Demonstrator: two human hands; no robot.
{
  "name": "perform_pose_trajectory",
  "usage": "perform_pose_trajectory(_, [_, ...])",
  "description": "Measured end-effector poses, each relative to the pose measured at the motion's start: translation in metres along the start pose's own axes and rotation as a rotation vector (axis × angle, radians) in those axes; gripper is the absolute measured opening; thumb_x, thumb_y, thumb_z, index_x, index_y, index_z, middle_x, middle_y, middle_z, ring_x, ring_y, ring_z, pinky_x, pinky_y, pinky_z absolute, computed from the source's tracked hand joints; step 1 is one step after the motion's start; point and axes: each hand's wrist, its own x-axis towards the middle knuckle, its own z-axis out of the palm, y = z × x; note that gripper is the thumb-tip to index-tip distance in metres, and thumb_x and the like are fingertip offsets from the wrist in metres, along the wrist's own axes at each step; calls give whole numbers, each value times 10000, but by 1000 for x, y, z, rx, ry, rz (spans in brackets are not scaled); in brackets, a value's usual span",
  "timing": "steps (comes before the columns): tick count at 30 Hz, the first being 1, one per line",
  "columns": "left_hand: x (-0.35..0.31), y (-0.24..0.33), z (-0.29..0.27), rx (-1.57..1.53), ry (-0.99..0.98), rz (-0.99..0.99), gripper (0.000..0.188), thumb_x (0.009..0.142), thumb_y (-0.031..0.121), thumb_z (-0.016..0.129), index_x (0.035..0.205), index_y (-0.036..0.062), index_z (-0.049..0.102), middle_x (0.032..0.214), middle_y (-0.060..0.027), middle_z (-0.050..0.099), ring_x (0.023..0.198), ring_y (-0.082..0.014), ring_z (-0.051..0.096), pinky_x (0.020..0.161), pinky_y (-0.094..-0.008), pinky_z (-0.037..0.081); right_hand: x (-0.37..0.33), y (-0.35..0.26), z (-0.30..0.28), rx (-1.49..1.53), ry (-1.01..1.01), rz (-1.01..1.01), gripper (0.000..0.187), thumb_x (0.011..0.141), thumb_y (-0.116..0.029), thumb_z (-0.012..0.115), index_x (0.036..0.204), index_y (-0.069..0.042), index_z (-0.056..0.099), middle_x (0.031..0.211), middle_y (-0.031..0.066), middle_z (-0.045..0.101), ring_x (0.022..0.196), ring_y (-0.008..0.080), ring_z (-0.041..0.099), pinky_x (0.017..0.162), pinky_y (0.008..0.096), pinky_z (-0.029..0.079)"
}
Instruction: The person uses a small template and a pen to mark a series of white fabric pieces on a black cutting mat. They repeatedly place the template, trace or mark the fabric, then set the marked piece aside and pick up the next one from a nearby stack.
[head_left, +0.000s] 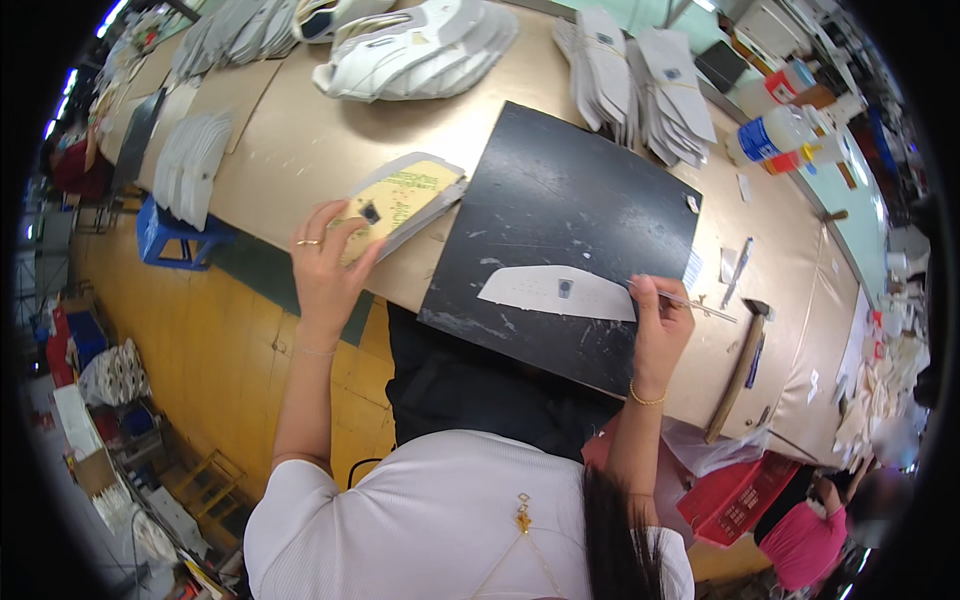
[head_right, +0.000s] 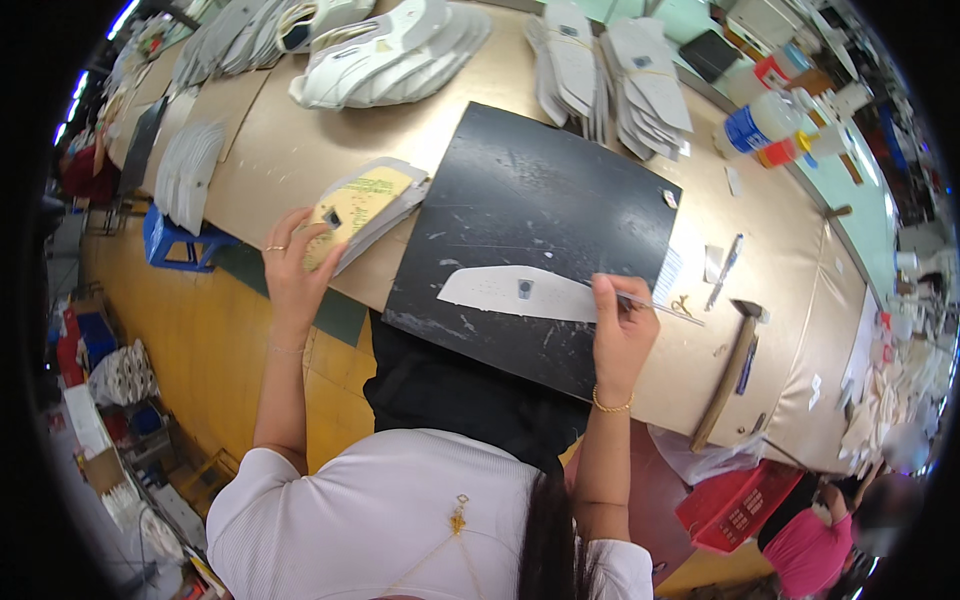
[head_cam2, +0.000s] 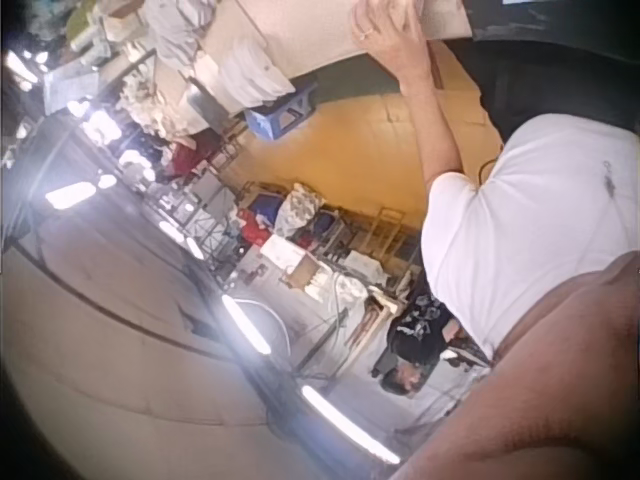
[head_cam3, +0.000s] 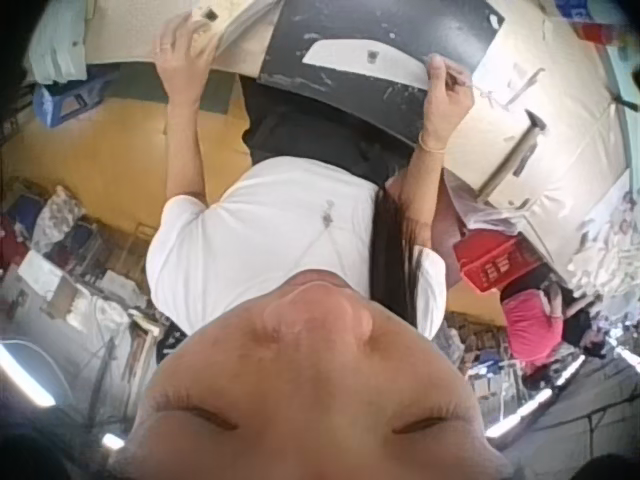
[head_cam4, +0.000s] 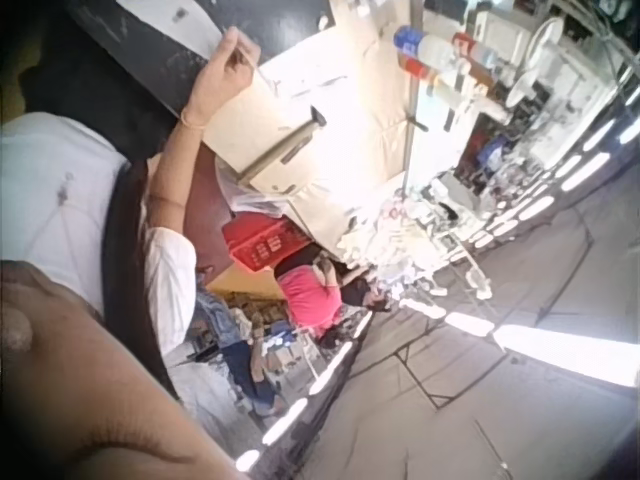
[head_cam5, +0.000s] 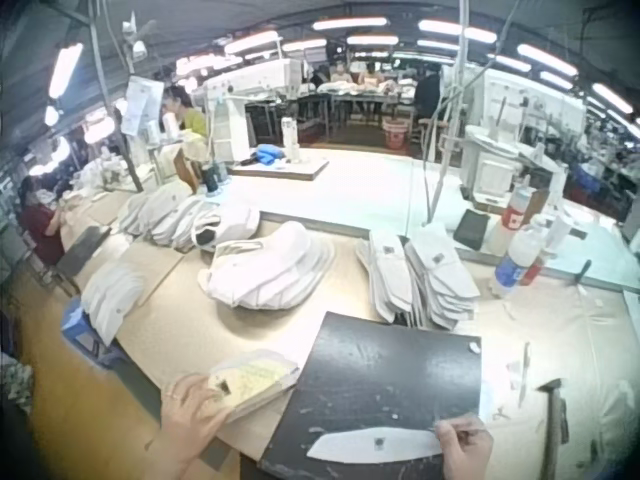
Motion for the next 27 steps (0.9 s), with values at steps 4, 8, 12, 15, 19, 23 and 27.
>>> perform_pose_trajectory(4, [1,37,17,-181,-96,90,355,778,208,846,1087,88,720,1316,-89,649,1195,-313,596,1014,-438,460,-2,-5,7,-45,-10,-32,175,1013,-129,668,1076,33,651,993,103,726,929,136,684,874,256,532])
perform_pose_trajectory(8, [-6,103,56,-464,-279,319,372,763,250,850,1081,96,737,1314,-75,659,1172,-283,602,987,-417,471,-4,-6,5,-20,54,-51,196,973,-159,726,1005,31,692,938,54,689,887,124,628,825,254,496])
perform_pose_trajectory(12, [-7,122,73,-508,-298,373,361,736,231,859,1055,99,753,1330,-52,663,1162,-261,595,976,-402,466,-9,-7,-5,-64,78,-44,182,968,-147,725,986,32,698,924,72,696,898,147,640,852,274,499])
perform_pose_trajectory(15, [-6,123,75,-504,-304,373,363,730,231,860,1051,99,754,1333,-48,662,1154,-262,593,977,-401,464,-11,-6,-7,-67,80,-32,170,968,-147,724,984,21,702,916,74,699,892,147,637,849,276,496])
perform_pose_trajectory(19, [-6,124,78,-502,-312,384,329,794,269,816,1057,86,740,1323,-74,649,1161,-270,574,981,-410,455,-10,-5,-5,-64,51,-32,170,969,-154,725,984,14,702,915,70,701,879,142,631,834,272,489])
perform_pose_trajectory(23, [-5,125,77,-497,-315,380,327,795,270,814,1054,83,743,1325,-73,650,1146,-266,575,977,-408,457,-10,-6,0,-75,28,-74,172,969,-153,726,973,17,699,912,68,699,870,140,629,825,270,485])
perform_pose_trajectory(27, [-4,124,79,-497,-322,377,322,794,273,814,1042,79,746,1319,-73,655,1134,-266,576,975,-407,458,-9,-6,-1,-100,29,-88,169,968,-149,726,965,18,698,908,67,696,857,143,629,817,269,485])
